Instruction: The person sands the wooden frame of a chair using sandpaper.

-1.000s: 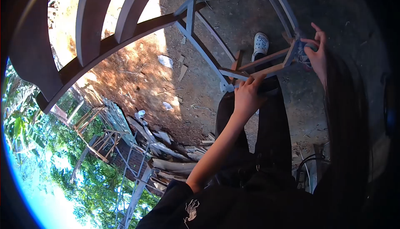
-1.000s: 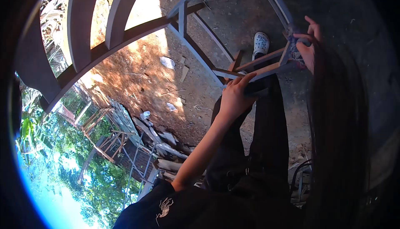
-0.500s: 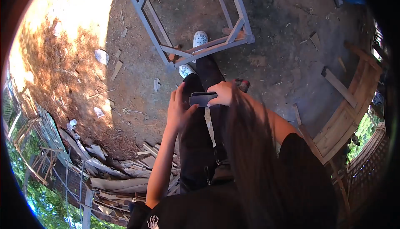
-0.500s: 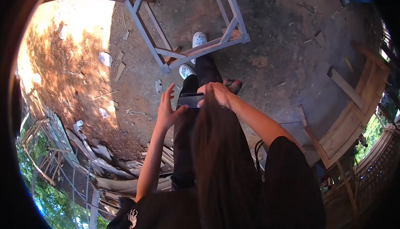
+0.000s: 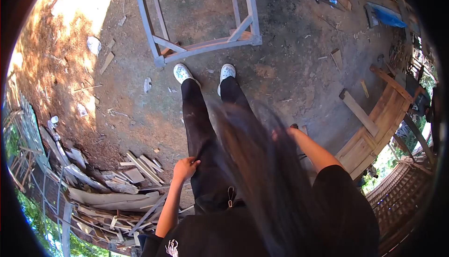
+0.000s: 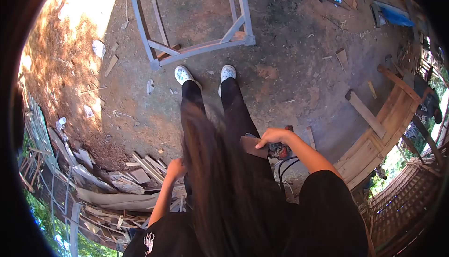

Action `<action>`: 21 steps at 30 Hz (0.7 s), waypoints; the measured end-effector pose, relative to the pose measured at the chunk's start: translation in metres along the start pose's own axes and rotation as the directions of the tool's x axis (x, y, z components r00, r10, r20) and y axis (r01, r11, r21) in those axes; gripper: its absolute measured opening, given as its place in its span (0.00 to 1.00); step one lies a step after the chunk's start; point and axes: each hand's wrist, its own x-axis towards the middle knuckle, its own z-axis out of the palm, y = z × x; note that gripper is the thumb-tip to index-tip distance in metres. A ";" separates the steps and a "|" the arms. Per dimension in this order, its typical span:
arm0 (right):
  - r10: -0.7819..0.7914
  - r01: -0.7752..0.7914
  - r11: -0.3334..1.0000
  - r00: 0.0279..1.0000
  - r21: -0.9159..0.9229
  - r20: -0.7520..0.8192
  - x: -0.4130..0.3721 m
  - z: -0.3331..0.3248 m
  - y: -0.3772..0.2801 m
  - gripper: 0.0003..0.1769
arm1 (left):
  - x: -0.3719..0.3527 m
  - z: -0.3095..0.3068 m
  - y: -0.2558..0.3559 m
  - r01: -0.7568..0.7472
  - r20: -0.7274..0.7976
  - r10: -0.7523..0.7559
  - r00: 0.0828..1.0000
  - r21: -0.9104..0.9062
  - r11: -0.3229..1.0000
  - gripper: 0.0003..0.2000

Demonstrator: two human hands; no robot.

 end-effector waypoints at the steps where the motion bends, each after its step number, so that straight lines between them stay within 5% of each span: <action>1: -0.029 0.028 0.999 1.000 0.042 0.006 -0.001 -0.004 0.011 0.32 | -0.002 0.010 0.006 0.005 -0.050 -0.007 0.999 -0.041 0.999 0.18; 8: -0.148 0.138 0.968 0.988 0.208 0.037 0.008 -0.015 0.049 0.29 | -0.031 0.017 0.034 0.005 -0.007 -0.007 1.000 -0.233 0.972 0.17; 11: -0.170 0.155 0.960 0.984 0.231 0.045 0.012 -0.017 0.056 0.28 | -0.043 0.019 0.042 -0.023 -0.004 0.023 1.000 -0.128 0.992 0.17; 21: -0.166 0.157 0.929 0.986 0.336 -0.001 -0.011 -0.008 0.057 0.24 | -0.067 0.007 0.049 -0.121 -0.119 0.101 0.988 -0.173 0.978 0.14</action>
